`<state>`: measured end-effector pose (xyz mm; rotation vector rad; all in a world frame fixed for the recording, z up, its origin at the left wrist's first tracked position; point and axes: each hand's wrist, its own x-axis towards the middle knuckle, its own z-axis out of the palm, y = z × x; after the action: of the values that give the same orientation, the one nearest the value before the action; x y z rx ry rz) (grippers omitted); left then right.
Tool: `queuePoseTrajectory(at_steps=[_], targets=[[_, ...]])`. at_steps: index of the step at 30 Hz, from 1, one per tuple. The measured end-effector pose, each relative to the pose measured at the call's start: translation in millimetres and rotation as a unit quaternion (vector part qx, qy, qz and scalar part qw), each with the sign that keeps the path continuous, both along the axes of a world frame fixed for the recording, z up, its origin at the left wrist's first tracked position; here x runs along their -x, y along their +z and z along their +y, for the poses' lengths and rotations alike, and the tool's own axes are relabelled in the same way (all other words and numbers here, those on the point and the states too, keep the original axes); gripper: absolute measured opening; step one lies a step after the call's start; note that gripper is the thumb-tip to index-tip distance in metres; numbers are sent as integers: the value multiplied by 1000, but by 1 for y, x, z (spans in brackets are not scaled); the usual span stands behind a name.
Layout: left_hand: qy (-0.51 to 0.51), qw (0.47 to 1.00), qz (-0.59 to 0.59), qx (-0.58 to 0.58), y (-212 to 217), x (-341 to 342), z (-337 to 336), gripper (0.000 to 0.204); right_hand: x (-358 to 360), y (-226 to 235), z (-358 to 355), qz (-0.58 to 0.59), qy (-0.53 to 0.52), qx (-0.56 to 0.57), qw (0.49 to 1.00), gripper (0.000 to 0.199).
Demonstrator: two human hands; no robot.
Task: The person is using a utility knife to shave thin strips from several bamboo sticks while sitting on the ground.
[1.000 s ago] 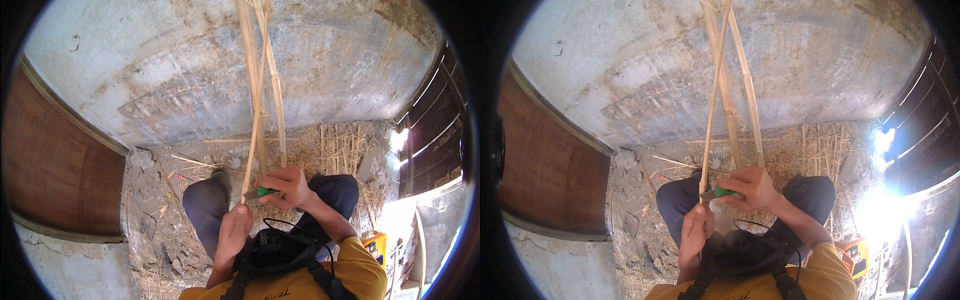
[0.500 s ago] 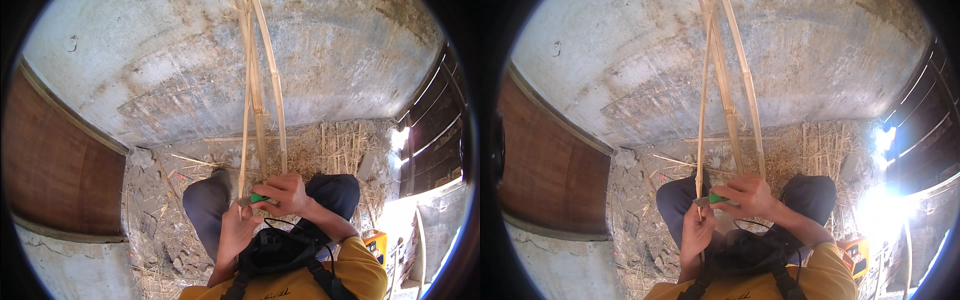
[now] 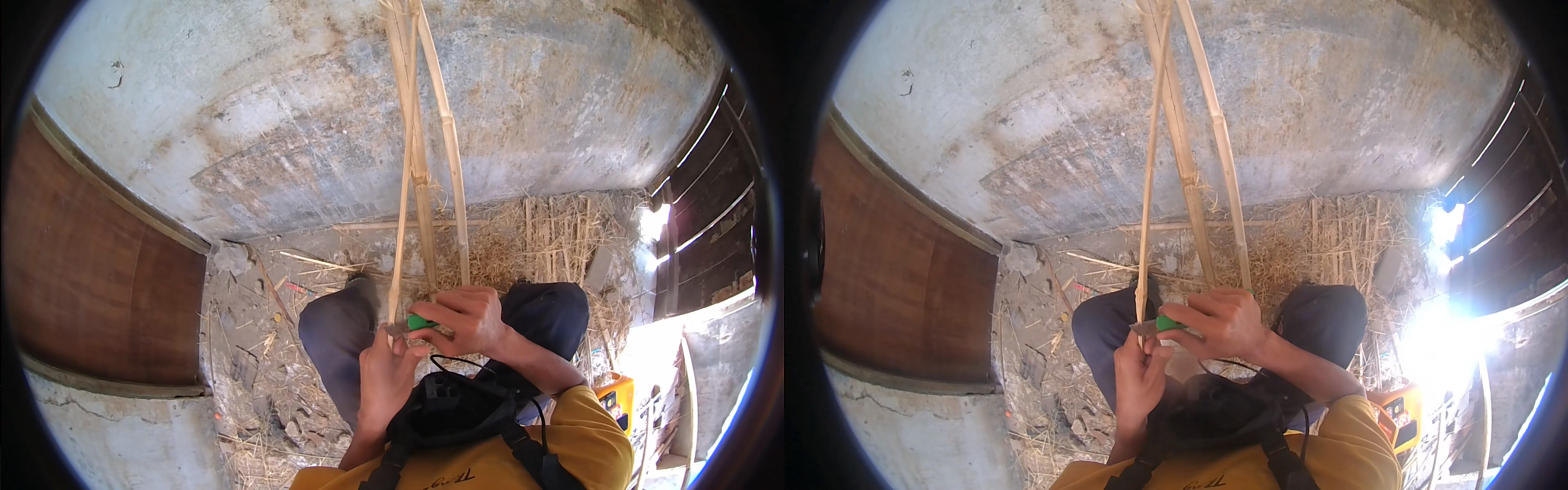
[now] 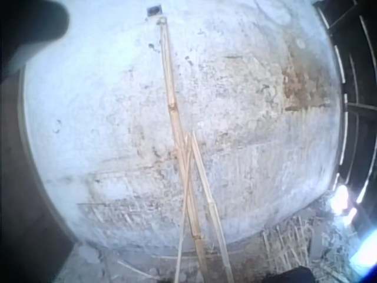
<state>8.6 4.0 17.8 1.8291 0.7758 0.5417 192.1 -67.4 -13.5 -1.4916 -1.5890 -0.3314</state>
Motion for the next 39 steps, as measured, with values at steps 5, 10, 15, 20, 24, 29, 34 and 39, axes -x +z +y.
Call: queuePoseTrajectory(at_steps=[5,10,15,20,24,29,34,39], targets=[[12,1000,-21,-11,3,-5,-3,22,0,-3,1,-19,-30,-16,999,31],[19,999,13,-28,-4,0,-2,28,-6,5,4,-11,-58,-20,998,38],[17,999,3,-33,-7,3,-2,26,-6,5,3,-22,-68,-32,997,38],[11,999,-11,-42,-16,6,-1,33,-4,4,3,-29,-77,-35,996,38],[10,998,-53,26,-18,9,-3,42,-4,7,2,-40,-78,-34,996,37],[27,997,-57,40,-22,11,-3,42,-15,-4,12,102,84,1,991,34],[32,998,-41,32,-23,15,0,34,-21,-25,10,324,295,125,890,33],[57,998,-38,-5,-16,12,1,25,-21,-11,2,373,285,157,869,33]])
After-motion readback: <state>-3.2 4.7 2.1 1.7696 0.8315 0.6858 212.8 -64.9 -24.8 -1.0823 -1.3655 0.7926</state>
